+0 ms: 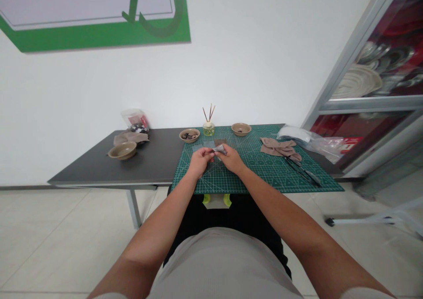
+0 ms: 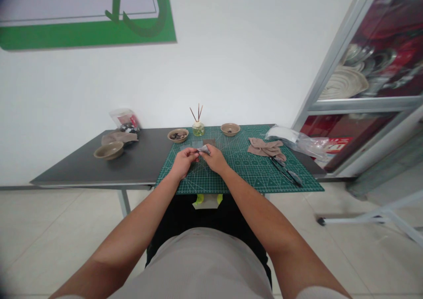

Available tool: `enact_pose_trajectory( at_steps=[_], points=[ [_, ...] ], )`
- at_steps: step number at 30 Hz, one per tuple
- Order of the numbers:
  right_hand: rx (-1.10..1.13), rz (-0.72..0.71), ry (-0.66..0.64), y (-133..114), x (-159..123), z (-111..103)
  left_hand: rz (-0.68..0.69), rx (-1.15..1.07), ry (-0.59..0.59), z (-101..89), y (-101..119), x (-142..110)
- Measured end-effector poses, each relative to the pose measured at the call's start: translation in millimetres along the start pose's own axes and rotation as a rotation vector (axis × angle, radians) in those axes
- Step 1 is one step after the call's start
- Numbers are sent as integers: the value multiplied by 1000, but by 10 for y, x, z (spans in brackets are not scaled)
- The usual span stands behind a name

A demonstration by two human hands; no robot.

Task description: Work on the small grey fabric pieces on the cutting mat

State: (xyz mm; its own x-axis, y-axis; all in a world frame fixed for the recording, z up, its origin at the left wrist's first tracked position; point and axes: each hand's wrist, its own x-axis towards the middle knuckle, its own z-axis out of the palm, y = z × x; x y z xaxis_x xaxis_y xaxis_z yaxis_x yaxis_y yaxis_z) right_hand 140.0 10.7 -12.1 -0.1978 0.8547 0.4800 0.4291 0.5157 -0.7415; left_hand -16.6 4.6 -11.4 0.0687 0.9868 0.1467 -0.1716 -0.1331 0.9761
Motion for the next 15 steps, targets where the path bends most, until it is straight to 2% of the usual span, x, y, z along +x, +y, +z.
enact_pose_trajectory(
  at_steps=[10,15],
  points=[
    [-80,7,18,-24,2,-2,29,3,5,-6,5,1],
    [-46,-32,38,-16,3,8,34,24,-6,0,0,3]
  ],
)
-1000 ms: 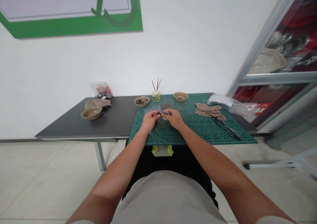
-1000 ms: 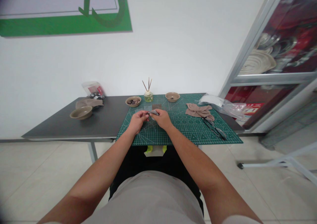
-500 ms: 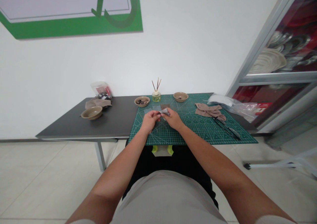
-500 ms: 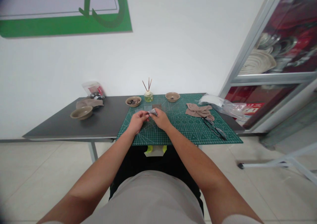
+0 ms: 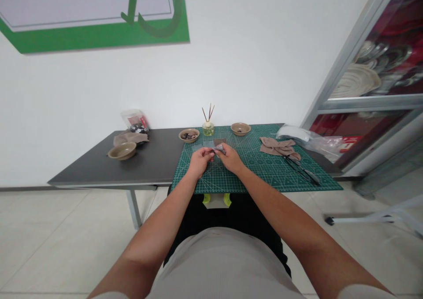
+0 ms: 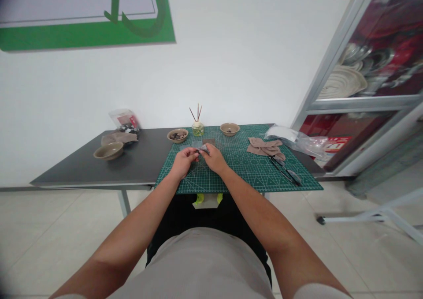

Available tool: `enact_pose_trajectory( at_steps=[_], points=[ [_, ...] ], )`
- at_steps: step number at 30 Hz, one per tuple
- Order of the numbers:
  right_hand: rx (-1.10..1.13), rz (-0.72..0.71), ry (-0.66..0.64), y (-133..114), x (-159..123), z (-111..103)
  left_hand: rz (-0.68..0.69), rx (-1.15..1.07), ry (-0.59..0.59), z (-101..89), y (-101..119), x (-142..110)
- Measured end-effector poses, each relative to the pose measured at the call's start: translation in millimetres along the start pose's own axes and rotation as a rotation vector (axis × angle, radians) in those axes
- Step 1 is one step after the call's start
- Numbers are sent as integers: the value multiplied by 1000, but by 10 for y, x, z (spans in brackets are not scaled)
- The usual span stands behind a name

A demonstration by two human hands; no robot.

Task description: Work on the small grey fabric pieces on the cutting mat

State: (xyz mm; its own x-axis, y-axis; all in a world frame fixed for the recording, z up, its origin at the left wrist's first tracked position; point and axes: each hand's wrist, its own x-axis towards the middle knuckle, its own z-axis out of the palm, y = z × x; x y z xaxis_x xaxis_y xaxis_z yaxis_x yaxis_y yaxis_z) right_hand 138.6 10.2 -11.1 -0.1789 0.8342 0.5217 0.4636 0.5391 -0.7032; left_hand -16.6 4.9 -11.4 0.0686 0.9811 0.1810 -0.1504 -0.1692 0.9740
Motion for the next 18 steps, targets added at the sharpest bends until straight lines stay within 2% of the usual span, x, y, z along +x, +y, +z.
enact_pose_trajectory(
  at_steps=[11,18],
  points=[
    [-35,15,18,5,-17,-39,52,-7,44,4,19,-11],
    [-53,9,57,7,-30,-47,13,5,7,-11,-12,0]
  ],
)
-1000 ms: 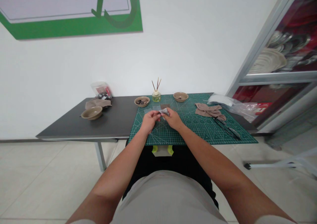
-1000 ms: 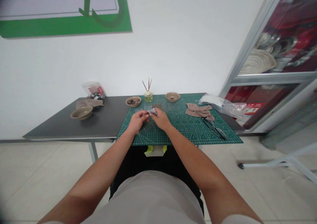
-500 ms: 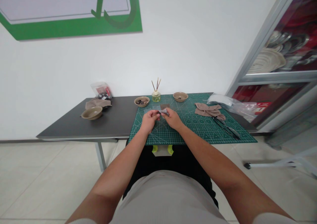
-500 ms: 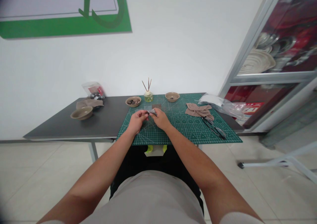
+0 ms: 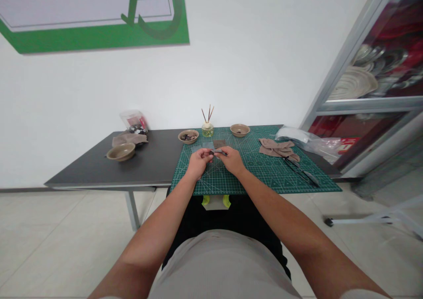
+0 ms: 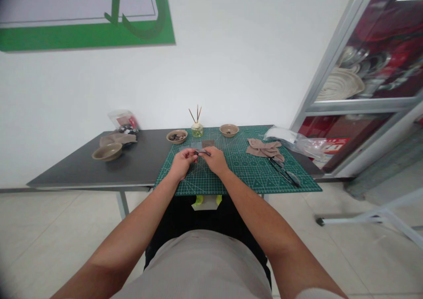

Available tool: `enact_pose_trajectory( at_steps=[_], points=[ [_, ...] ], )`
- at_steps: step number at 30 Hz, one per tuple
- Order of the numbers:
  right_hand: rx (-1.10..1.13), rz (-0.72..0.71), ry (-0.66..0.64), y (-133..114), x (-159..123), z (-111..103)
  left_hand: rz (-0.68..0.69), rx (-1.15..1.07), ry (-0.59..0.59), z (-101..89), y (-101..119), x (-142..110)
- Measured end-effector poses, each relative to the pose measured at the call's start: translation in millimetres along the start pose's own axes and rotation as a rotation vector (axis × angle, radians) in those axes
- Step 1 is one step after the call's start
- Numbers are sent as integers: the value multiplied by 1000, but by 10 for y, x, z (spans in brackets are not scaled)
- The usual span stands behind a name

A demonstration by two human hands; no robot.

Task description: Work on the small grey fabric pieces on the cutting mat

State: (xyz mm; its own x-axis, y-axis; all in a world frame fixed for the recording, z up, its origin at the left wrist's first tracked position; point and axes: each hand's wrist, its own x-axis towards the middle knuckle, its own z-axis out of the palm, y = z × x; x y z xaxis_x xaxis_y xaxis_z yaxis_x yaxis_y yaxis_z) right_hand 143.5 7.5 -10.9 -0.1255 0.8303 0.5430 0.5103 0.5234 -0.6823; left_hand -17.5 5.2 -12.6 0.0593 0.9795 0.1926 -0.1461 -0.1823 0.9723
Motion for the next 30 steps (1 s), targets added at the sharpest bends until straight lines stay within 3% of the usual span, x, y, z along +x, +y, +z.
enact_pose_trajectory(
  at_steps=[13,30],
  points=[
    [-43,18,9,19,-4,12,-1,-18,-22,-22,-22,10],
    [-64,-126,11,-49,-25,39,6,-23,-35,-20,-11,7]
  ],
)
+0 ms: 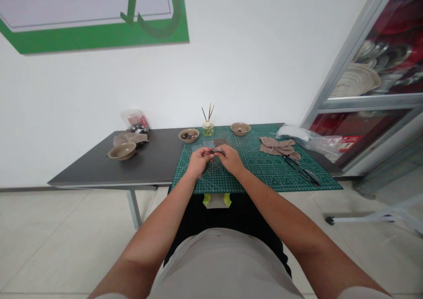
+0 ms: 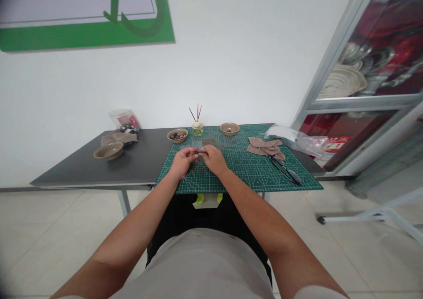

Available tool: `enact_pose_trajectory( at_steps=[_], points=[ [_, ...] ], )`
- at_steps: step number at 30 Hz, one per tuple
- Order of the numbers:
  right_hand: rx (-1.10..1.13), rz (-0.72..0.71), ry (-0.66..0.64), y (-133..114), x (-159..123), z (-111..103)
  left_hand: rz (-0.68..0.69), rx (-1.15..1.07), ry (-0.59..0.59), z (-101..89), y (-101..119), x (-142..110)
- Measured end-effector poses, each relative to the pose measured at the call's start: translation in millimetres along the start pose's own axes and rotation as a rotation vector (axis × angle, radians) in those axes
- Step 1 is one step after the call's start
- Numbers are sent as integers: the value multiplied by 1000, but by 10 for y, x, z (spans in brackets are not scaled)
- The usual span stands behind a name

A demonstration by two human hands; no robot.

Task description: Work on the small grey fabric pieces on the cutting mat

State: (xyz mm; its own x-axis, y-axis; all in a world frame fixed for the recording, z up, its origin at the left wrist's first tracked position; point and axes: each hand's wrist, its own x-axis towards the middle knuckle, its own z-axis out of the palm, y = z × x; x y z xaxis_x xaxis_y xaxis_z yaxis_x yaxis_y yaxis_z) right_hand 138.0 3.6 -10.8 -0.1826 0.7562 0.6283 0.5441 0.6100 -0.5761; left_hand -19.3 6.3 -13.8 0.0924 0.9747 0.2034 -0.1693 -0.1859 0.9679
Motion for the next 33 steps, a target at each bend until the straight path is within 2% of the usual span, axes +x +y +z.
enact_pose_trajectory(
  at_steps=[12,19,24,30,33],
  points=[
    [-4,-45,-17,-23,-7,1,-20,-109,-23,7,28,-12],
    [-1,-31,-6,-34,-13,-17,-19,-114,-17,-1,10,-9],
    [51,-86,-16,-22,-6,-7,-14,-112,-21,-7,17,-15],
    [53,-41,-1,-26,-7,-10,-12,-105,-36,-14,12,-12],
    [55,-65,-13,-34,-9,-17,-18,-126,-28,-7,17,-14]
  ],
)
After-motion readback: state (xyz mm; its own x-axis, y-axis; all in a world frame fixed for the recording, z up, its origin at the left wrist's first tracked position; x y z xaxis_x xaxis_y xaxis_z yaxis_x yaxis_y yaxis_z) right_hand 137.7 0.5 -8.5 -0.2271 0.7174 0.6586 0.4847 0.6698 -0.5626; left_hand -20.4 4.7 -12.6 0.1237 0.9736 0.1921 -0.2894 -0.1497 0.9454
